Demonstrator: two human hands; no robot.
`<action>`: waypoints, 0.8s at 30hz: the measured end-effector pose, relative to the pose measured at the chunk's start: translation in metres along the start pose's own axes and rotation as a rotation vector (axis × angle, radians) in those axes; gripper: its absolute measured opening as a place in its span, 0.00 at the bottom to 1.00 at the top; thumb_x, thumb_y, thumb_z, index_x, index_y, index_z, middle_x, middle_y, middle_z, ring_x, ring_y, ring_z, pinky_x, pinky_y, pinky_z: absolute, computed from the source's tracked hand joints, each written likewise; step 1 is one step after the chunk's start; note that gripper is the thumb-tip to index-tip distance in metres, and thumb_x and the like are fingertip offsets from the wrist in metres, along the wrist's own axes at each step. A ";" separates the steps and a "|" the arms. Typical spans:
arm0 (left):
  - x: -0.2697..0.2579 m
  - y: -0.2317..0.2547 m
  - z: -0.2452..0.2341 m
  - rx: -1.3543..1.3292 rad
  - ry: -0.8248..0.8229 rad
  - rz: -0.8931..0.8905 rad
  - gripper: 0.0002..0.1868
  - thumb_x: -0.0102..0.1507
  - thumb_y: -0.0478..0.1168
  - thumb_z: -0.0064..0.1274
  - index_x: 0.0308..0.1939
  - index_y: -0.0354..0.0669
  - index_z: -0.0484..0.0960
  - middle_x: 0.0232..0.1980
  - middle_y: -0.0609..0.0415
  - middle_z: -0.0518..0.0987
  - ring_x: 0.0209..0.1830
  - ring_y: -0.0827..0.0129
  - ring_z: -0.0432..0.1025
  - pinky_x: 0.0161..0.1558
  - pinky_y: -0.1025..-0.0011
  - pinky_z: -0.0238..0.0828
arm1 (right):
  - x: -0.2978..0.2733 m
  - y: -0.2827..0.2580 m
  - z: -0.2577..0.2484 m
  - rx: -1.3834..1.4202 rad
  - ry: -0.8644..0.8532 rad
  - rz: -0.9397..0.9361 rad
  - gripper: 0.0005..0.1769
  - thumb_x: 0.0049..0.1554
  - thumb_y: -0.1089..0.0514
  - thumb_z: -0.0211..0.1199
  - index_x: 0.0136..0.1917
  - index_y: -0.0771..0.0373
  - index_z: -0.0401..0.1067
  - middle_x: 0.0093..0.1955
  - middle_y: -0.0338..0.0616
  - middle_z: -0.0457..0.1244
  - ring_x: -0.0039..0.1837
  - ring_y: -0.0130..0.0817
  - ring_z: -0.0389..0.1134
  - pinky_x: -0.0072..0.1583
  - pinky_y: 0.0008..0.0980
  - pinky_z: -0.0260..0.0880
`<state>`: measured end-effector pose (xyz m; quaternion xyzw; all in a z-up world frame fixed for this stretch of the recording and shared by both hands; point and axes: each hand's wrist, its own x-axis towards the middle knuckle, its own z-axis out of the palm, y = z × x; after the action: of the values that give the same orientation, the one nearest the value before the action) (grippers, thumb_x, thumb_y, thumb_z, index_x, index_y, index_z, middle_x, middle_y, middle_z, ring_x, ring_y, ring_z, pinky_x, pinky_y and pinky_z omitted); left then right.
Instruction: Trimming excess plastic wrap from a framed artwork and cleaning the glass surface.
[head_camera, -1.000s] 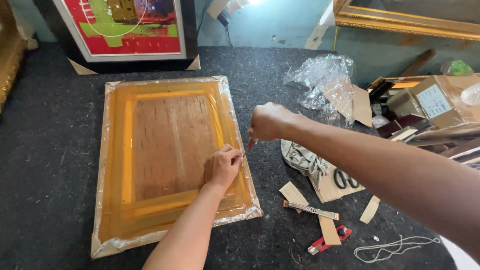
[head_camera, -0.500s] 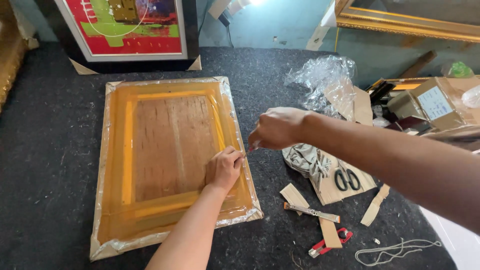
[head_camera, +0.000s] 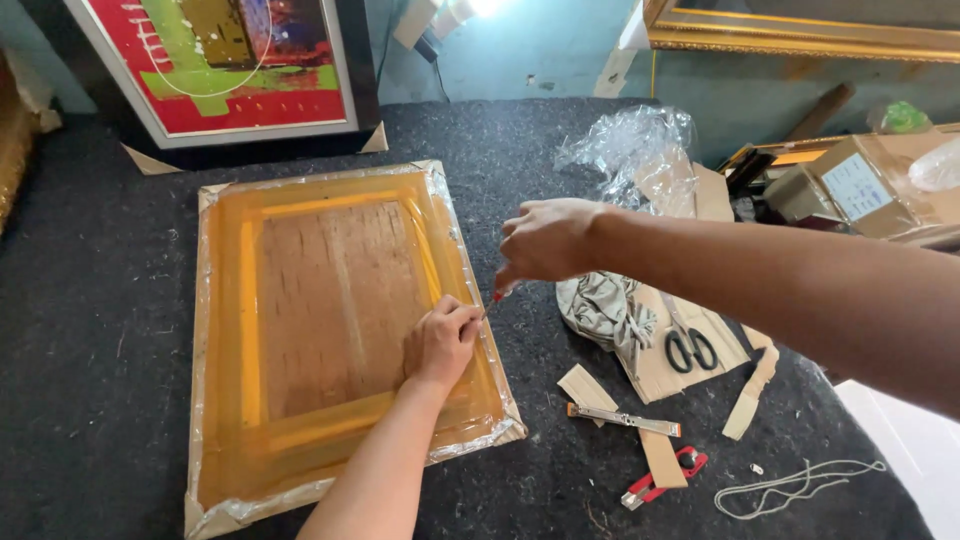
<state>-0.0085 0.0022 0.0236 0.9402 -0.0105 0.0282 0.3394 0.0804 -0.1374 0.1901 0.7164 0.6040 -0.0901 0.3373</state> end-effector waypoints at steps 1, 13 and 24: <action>0.000 0.000 0.000 0.004 -0.003 -0.002 0.05 0.56 0.49 0.47 0.35 0.65 0.75 0.39 0.69 0.69 0.44 0.69 0.70 0.45 0.67 0.70 | 0.000 -0.001 0.001 0.004 0.003 -0.001 0.18 0.52 0.56 0.48 0.54 0.35 0.62 0.40 0.33 0.64 0.47 0.33 0.65 0.46 0.34 0.66; 0.007 -0.003 -0.002 0.083 0.013 0.100 0.01 0.54 0.50 0.48 0.29 0.67 0.74 0.32 0.70 0.71 0.37 0.70 0.72 0.38 0.69 0.70 | 0.014 -0.021 0.006 0.901 0.014 0.796 0.14 0.47 0.45 0.53 0.37 0.52 0.75 0.34 0.38 0.67 0.43 0.39 0.69 0.48 0.38 0.69; -0.001 0.008 -0.011 0.014 0.018 0.041 0.07 0.54 0.48 0.49 0.34 0.59 0.70 0.32 0.61 0.69 0.37 0.58 0.71 0.37 0.57 0.70 | -0.038 -0.116 0.129 1.535 0.254 1.362 0.22 0.51 0.41 0.45 0.42 0.54 0.74 0.43 0.49 0.66 0.51 0.49 0.64 0.53 0.46 0.64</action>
<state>-0.0105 0.0032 0.0370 0.9417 -0.0263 0.0436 0.3325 -0.0007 -0.2394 0.0698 0.9330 -0.1183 -0.1648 -0.2972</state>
